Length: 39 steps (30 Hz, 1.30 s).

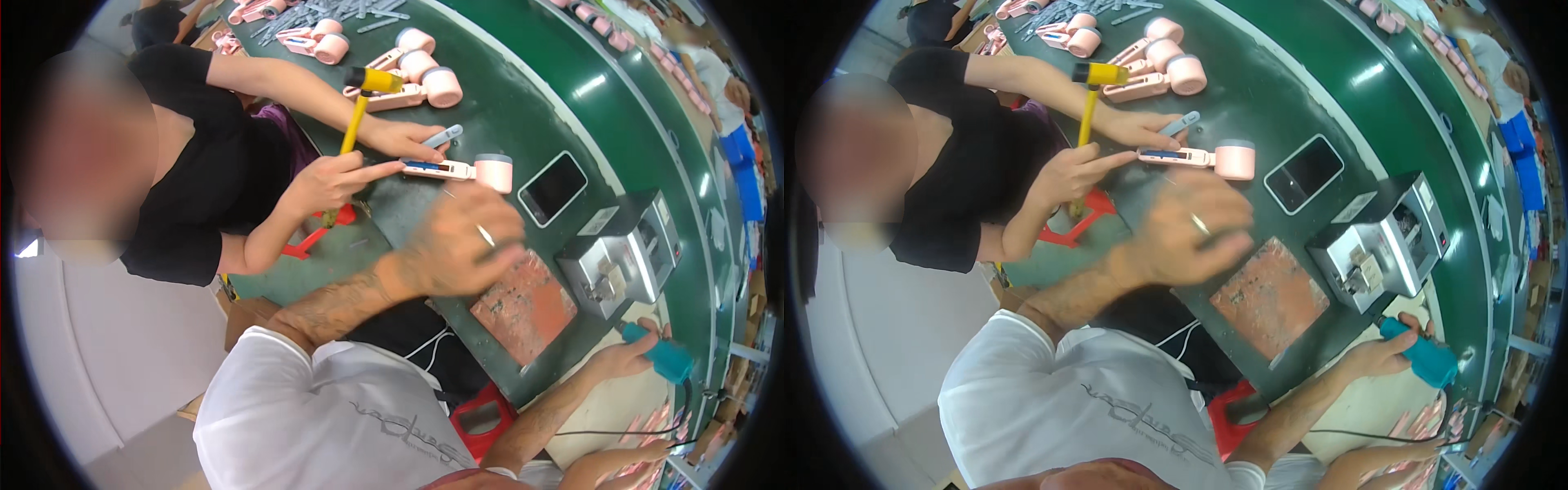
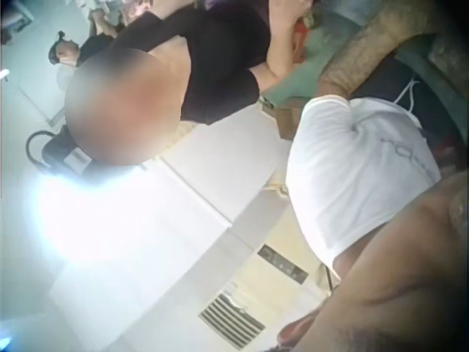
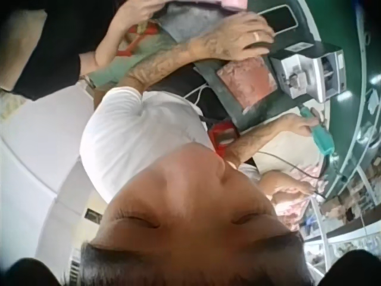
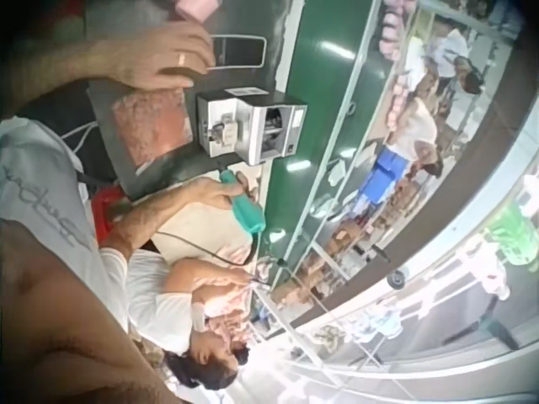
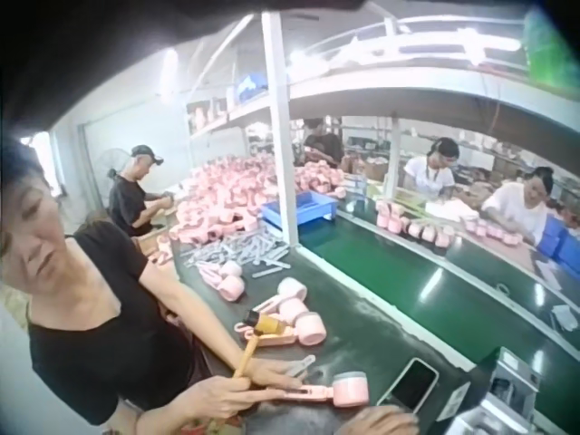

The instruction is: Assembling handheld mini fans at a factory workstation using an electric screwdriver.

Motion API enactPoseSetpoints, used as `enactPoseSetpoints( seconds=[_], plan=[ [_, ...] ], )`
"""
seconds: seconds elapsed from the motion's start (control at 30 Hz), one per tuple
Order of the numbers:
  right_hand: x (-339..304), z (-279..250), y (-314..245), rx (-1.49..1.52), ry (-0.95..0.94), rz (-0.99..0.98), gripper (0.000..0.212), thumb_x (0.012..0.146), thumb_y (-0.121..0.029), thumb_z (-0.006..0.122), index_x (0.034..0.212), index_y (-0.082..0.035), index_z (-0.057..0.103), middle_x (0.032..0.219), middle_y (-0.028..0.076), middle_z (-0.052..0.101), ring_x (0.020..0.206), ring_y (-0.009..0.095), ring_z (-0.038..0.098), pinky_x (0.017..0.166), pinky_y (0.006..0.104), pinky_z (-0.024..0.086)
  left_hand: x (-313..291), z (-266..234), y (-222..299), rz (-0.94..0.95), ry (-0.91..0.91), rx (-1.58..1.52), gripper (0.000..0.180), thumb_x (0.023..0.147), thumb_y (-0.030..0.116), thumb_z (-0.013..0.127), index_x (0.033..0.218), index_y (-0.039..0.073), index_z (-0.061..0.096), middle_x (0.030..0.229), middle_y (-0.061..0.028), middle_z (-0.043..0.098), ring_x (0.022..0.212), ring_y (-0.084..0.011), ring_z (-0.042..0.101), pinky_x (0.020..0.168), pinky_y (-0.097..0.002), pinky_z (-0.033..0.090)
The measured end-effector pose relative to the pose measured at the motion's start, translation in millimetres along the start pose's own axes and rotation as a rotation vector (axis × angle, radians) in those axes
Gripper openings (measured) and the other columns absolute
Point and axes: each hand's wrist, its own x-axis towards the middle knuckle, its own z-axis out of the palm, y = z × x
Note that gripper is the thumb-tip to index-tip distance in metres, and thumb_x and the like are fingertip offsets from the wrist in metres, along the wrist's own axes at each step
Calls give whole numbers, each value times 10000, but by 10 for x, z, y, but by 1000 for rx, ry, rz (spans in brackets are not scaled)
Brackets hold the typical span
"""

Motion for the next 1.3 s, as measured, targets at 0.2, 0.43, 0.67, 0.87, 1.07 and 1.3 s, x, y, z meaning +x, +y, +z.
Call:
enactPoseSetpoints(
  seconds=[0.2, 0.43, 0.67, 0.87, 1.07, 1.3],
  plan=[
    [-10, 4, 2, -21, -78, -35, 459, 1059, -314, 517, 1296, 79, 519, 936, 58, 628, 810, 146, 572, 740, 277, 469, -183, -376, -523, -129, -259, 532, 447, 803, 227, 765, 1191, 55, 626, 1250, -89, 592, 1236, -295, 514, 984, -434, 439],
    [-279, -470, -77, -155, -247, 132, 556, 995, -190, 646, 1412, 83, 400, 1367, 194, 543, 1188, 272, 571, 1056, 396, 448, -23, -272, -672, -34, -277, 516, 285, 764, 217, 760, 972, 64, 640, 1148, -79, 582, 1224, -300, 511, 995, -474, 404],
    [-1234, -682, -511, -386, -613, 202, 493, 852, -155, 754, 1299, -21, 596, 1127, 152, 589, 1047, 276, 559, 954, 387, 448, -245, -380, -319, -313, -357, 405, 189, 770, 161, 748, 792, 61, 589, 771, -82, 538, 776, -299, 537, 717, -434, 442],
    [-1344, -683, -905, -624, -756, 211, 408, 866, 8, 684, 1271, -10, 633, 966, 150, 563, 864, 300, 555, 795, 396, 472, -331, -264, -183, -627, -372, 136, 281, 969, 253, 653, 826, 14, 616, 737, -145, 598, 644, -325, 591, 619, -431, 461],
    [-1393, -918, -806, -494, -623, 291, 294, 892, 62, 490, 1169, 13, 573, 862, 78, 511, 769, 169, 511, 679, 321, 434, -443, -326, -191, -680, -243, 0, 255, 927, 202, 715, 1004, -12, 600, 768, -62, 603, 659, -145, 574, 643, -277, 478],
    [-1610, -1180, -744, -392, -482, 530, 128, 936, -67, 412, 1011, -24, 506, 843, 19, 458, 714, 95, 395, 635, 242, 346, -616, -221, -194, -742, -337, -121, 679, 770, 218, 892, 1245, 37, 442, 796, -26, 577, 663, -106, 522, 593, -267, 446]
  ],
)
